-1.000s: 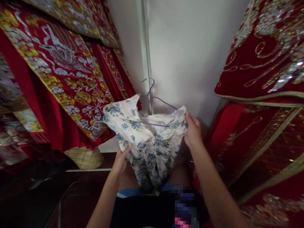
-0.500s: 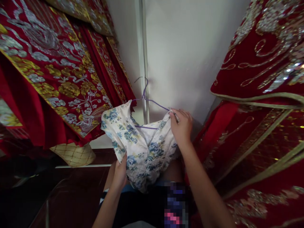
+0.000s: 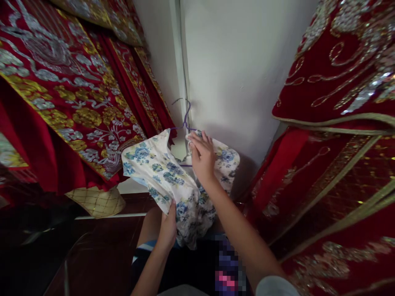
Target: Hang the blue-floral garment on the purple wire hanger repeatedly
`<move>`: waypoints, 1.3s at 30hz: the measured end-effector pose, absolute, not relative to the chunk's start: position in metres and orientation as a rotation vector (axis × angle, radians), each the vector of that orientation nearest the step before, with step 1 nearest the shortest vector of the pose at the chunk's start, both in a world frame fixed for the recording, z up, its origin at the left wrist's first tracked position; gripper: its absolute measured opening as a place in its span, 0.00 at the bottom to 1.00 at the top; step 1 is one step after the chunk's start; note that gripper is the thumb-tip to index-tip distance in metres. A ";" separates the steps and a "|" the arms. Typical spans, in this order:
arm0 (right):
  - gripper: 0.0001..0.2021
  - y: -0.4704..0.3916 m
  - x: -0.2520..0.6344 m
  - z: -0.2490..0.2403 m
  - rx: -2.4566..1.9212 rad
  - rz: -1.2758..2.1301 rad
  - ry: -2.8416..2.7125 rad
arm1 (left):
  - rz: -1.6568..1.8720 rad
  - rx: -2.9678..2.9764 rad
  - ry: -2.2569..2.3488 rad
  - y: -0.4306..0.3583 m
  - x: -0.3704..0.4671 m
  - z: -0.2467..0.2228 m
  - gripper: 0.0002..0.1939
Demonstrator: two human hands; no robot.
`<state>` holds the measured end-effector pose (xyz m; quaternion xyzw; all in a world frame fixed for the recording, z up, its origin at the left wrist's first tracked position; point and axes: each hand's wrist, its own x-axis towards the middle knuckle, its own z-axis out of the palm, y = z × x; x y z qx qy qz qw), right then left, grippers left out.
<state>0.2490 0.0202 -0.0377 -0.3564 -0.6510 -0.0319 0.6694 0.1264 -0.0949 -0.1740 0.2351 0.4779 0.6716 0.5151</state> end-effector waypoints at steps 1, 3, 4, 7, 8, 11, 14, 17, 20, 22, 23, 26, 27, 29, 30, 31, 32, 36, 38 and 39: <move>0.16 0.024 0.249 -0.040 -0.780 -0.052 -1.474 | 1.623 0.587 1.133 -0.095 0.128 -0.173 0.28; 0.15 0.028 0.252 -0.046 -0.743 0.008 -1.479 | 1.637 0.644 1.107 -0.096 0.128 -0.173 0.27; 0.15 0.026 0.255 -0.050 -0.733 0.042 -1.470 | 1.637 0.670 1.098 -0.097 0.127 -0.174 0.27; 0.13 0.005 0.262 -0.075 -0.784 0.106 -1.334 | 1.635 0.689 1.101 -0.100 0.121 -0.180 0.26; 0.13 -0.007 0.261 -0.087 -0.836 0.120 -1.250 | 1.635 0.675 1.103 -0.101 0.119 -0.182 0.26; 0.14 -0.047 0.252 -0.131 -1.035 0.249 -0.960 | 1.626 0.638 1.083 -0.103 0.117 -0.186 0.26; 0.15 -0.072 0.242 -0.165 -1.169 0.616 -0.949 | 1.622 0.655 1.072 -0.104 0.119 -0.186 0.27; 0.18 -0.072 0.239 -0.172 -1.146 0.912 -1.042 | 1.609 0.699 1.094 -0.104 0.118 -0.184 0.25; 0.20 -0.069 0.241 -0.159 -1.064 0.967 -1.105 | 1.571 0.743 1.159 -0.104 0.112 -0.186 0.23; 0.20 -0.074 0.243 -0.148 -1.046 0.975 -1.082 | 1.628 0.813 1.263 -0.105 0.106 -0.189 0.24; 0.20 -0.079 0.242 -0.144 -1.048 0.984 -1.064 | 1.713 0.876 1.347 -0.105 0.103 -0.191 0.27; 0.19 -0.098 0.239 -0.135 -1.071 1.005 -1.068 | 2.042 1.220 1.632 -0.106 0.099 -0.193 0.36; 0.18 -0.103 0.237 -0.133 -1.076 1.014 -1.086 | 2.083 1.390 1.662 -0.106 0.100 -0.192 0.36; 0.17 -0.110 0.232 -0.129 -1.067 1.059 -1.129 | 1.978 1.726 1.532 -0.103 0.105 -0.186 0.29; 0.16 -0.111 0.229 -0.128 -1.055 1.091 -1.151 | 1.888 1.829 1.415 -0.102 0.108 -0.182 0.26; 0.15 -0.112 0.227 -0.126 -1.040 1.122 -1.171 | 1.811 1.877 1.307 -0.099 0.112 -0.178 0.22; 0.14 -0.111 0.225 -0.124 -1.024 1.149 -1.187 | 1.761 1.880 1.230 -0.097 0.115 -0.174 0.18; 0.13 -0.094 0.225 -0.107 -0.984 1.232 -1.134 | 1.743 1.821 1.162 -0.090 0.122 -0.166 0.06; 0.13 -0.076 0.229 -0.092 -0.957 1.207 -1.064 | 1.704 1.835 1.167 -0.089 0.123 -0.168 0.08; 0.13 -0.064 0.231 -0.083 -0.937 1.164 -1.043 | 1.678 1.843 1.176 -0.088 0.124 -0.171 0.08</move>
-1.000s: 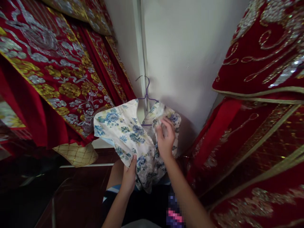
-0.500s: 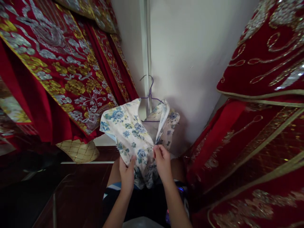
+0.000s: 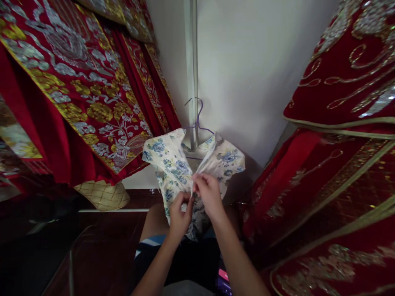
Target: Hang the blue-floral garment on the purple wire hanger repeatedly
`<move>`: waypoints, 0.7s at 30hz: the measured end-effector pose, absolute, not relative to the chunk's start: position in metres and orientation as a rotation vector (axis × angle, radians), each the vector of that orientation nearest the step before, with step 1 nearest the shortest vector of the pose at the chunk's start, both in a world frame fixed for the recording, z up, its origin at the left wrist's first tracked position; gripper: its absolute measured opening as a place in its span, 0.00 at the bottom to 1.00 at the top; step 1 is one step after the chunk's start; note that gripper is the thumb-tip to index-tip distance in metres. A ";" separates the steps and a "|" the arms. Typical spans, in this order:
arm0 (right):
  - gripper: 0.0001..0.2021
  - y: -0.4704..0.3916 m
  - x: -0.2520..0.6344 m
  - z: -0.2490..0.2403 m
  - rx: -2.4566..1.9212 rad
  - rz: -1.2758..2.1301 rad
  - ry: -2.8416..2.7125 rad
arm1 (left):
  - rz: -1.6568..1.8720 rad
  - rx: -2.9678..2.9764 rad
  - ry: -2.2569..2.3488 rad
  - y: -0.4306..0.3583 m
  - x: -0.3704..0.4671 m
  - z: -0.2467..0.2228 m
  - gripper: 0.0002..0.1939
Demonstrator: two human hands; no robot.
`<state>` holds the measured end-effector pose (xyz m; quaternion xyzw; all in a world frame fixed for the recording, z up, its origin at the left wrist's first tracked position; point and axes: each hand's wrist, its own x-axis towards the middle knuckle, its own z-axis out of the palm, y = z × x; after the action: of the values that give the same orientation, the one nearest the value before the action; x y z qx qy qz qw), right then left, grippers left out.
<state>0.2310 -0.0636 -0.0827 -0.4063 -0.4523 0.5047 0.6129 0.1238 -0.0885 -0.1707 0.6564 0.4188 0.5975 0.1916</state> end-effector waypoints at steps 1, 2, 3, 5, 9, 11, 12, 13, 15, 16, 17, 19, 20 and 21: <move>0.13 -0.050 0.233 -0.073 -0.913 1.099 -1.033 | 1.652 1.847 1.187 -0.089 0.125 -0.174 0.08; 0.13 -0.035 0.234 -0.062 -0.889 1.028 -1.040 | 1.629 1.846 1.197 -0.089 0.127 -0.179 0.09; 0.13 -0.020 0.235 -0.052 -0.867 0.972 -1.058 | 1.603 1.842 1.207 -0.090 0.130 -0.184 0.10; 0.13 0.006 0.237 -0.032 -0.843 0.891 -1.057 | 1.521 1.839 1.216 -0.092 0.136 -0.195 0.10; 0.12 0.023 0.241 -0.008 -0.796 0.790 -1.052 | 1.346 1.867 1.169 -0.093 0.141 -0.201 0.09; 0.12 0.016 0.245 -0.006 -0.801 0.788 -1.088 | 1.330 1.897 1.126 -0.088 0.136 -0.187 0.07; 0.11 0.011 0.247 -0.008 -0.812 0.795 -1.103 | 1.351 1.915 1.104 -0.083 0.131 -0.174 0.05; 0.11 0.005 0.249 -0.010 -0.825 0.805 -1.116 | 1.404 1.931 1.090 -0.076 0.126 -0.158 0.05; 0.10 -0.004 0.251 -0.016 -0.844 0.830 -1.132 | 1.577 1.959 1.037 -0.058 0.115 -0.117 0.13; 0.09 -0.008 0.251 -0.018 -0.846 0.836 -1.139 | 1.646 2.002 1.001 -0.048 0.110 -0.095 0.16; 0.08 -0.011 0.251 -0.019 -0.846 0.833 -1.154 | 1.712 2.051 0.973 -0.037 0.106 -0.074 0.18; 0.08 -0.016 0.251 -0.021 -0.836 0.802 -1.208 | 1.692 2.200 0.927 -0.016 0.101 -0.036 0.20; 0.08 -0.017 0.251 -0.020 -0.828 0.780 -1.237 | 1.649 2.296 0.921 -0.007 0.099 -0.021 0.18; 0.08 -0.016 0.251 -0.020 -0.824 0.755 -1.263 | 1.596 2.396 0.913 0.000 0.099 -0.010 0.16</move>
<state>0.2507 -0.0165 -0.0201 -0.3649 -0.5594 0.3344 0.6649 0.0990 -0.0004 -0.0098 0.7919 0.3018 0.5274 0.0609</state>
